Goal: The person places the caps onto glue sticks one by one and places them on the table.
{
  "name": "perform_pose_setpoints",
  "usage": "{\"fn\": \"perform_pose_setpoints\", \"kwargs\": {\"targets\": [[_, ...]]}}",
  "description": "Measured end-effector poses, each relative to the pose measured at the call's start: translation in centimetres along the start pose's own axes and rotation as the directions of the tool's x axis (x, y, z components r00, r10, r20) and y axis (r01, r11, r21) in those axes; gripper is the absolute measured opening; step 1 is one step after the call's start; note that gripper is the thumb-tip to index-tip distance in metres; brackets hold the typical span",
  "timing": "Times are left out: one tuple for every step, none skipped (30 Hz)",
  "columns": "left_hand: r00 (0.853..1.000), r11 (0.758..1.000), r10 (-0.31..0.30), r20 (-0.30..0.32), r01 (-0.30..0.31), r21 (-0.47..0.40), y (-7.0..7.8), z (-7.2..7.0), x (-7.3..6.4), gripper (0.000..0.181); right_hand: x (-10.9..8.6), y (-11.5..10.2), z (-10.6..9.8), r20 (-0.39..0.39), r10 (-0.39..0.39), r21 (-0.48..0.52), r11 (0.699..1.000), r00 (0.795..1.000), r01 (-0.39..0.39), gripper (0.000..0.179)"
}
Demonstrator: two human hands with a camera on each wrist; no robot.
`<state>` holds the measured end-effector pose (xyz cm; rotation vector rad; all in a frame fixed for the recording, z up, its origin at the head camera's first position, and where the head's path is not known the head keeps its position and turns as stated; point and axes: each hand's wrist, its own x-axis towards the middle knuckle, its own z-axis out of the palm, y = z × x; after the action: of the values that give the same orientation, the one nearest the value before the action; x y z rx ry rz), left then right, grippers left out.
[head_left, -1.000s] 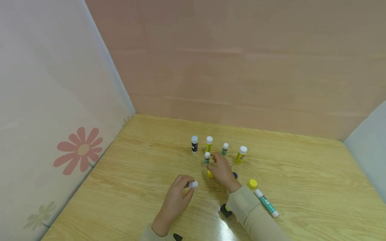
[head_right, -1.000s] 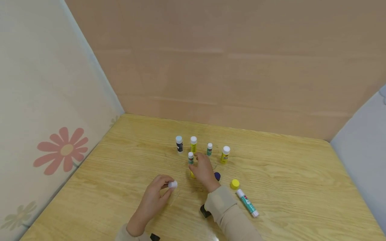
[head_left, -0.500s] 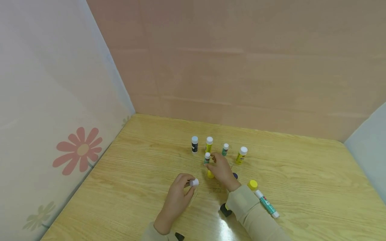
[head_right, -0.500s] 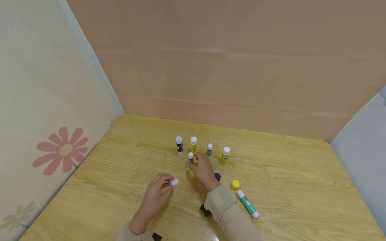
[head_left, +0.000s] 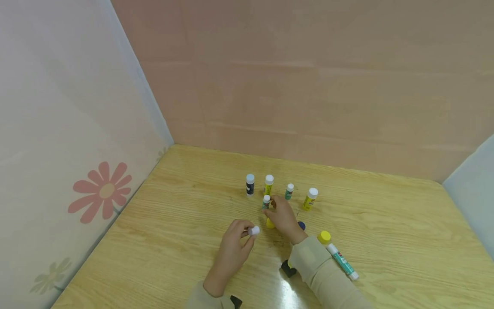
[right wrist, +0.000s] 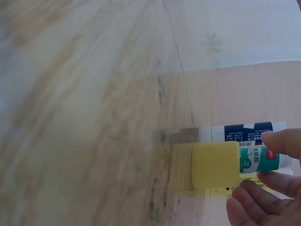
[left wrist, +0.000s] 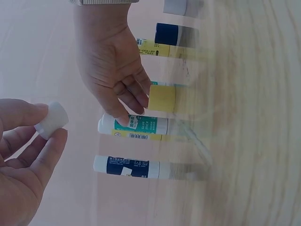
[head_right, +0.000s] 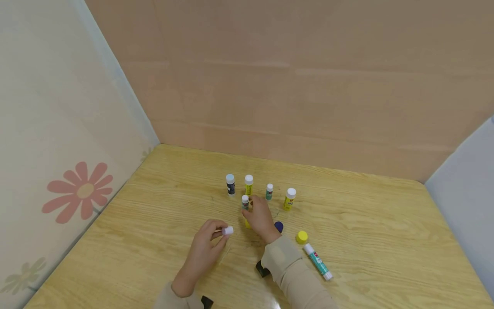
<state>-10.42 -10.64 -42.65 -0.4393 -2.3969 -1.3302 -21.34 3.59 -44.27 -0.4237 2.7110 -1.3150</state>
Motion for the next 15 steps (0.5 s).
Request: {"fn": "perform_pose_setpoints", "kwargs": {"targets": [[1.0,1.0,0.002,-0.002,-0.002,0.001,-0.01,0.0,0.01,0.024,0.07,-0.01,0.02,0.001,0.004,0.003,1.0,1.0,-0.004,0.036],[1.0,1.0,0.004,-0.003,-0.004,0.006,-0.02,0.0,0.02,0.024,0.14,-0.03,0.03,0.0,0.006,0.004,1.0,1.0,-0.006,0.035],[1.0,1.0,0.004,-0.005,-0.004,0.009,-0.04,-0.02,0.02,0.024,0.23,-0.03,0.03,0.001,0.006,0.009,1.0,1.0,-0.006,0.033],[1.0,1.0,0.005,-0.006,-0.005,0.009,-0.04,-0.04,0.03,0.024,0.3,-0.03,0.02,0.0,0.005,0.011,1.0,1.0,-0.005,0.032],[1.0,1.0,0.004,-0.007,-0.004,0.01,-0.05,-0.06,0.04,0.024,0.38,-0.03,0.03,0.0,0.007,0.016,1.0,1.0,-0.007,0.031],[1.0,1.0,0.003,-0.007,-0.003,0.009,-0.06,-0.09,0.06,0.024,0.45,0.0,0.03,0.001,0.004,0.02,1.0,1.0,-0.004,0.029],[1.0,1.0,0.0,-0.006,0.0,0.008,-0.07,-0.12,0.08,0.024,0.49,0.03,0.02,0.001,0.003,0.023,1.0,1.0,-0.003,0.029],[1.0,1.0,-0.002,-0.005,0.002,0.008,-0.07,-0.14,0.09,0.024,0.53,0.06,0.02,0.001,-0.001,0.024,1.0,1.0,0.001,0.028],[1.0,1.0,-0.004,-0.003,0.004,0.006,-0.08,-0.16,0.1,0.024,0.55,0.08,0.01,0.002,-0.006,0.026,1.0,1.0,0.006,0.027],[1.0,1.0,-0.003,-0.002,0.003,0.005,-0.07,-0.19,0.11,0.024,0.55,0.11,0.0,0.002,-0.007,0.029,1.0,1.0,0.007,0.026],[1.0,1.0,-0.004,-0.001,0.004,0.006,-0.05,-0.21,0.11,0.024,0.57,0.14,0.01,0.001,-0.009,0.031,0.999,1.0,0.009,0.026],[1.0,1.0,-0.005,-0.002,0.005,0.007,-0.03,-0.23,0.11,0.024,0.59,0.19,0.02,-0.001,-0.012,0.033,0.999,1.0,0.012,0.025],[1.0,1.0,-0.002,-0.003,0.002,0.01,-0.01,-0.25,0.11,0.024,0.58,0.22,0.01,-0.005,-0.016,0.034,0.999,1.0,0.016,0.024],[1.0,1.0,0.0,-0.005,0.0,0.012,0.02,-0.28,0.11,0.024,0.59,0.26,0.03,-0.006,-0.02,0.034,0.999,1.0,0.021,0.024],[1.0,1.0,0.002,-0.006,-0.002,0.015,0.06,-0.3,0.1,0.024,0.59,0.28,0.03,-0.008,-0.023,0.033,0.999,1.0,0.023,0.023]]}}
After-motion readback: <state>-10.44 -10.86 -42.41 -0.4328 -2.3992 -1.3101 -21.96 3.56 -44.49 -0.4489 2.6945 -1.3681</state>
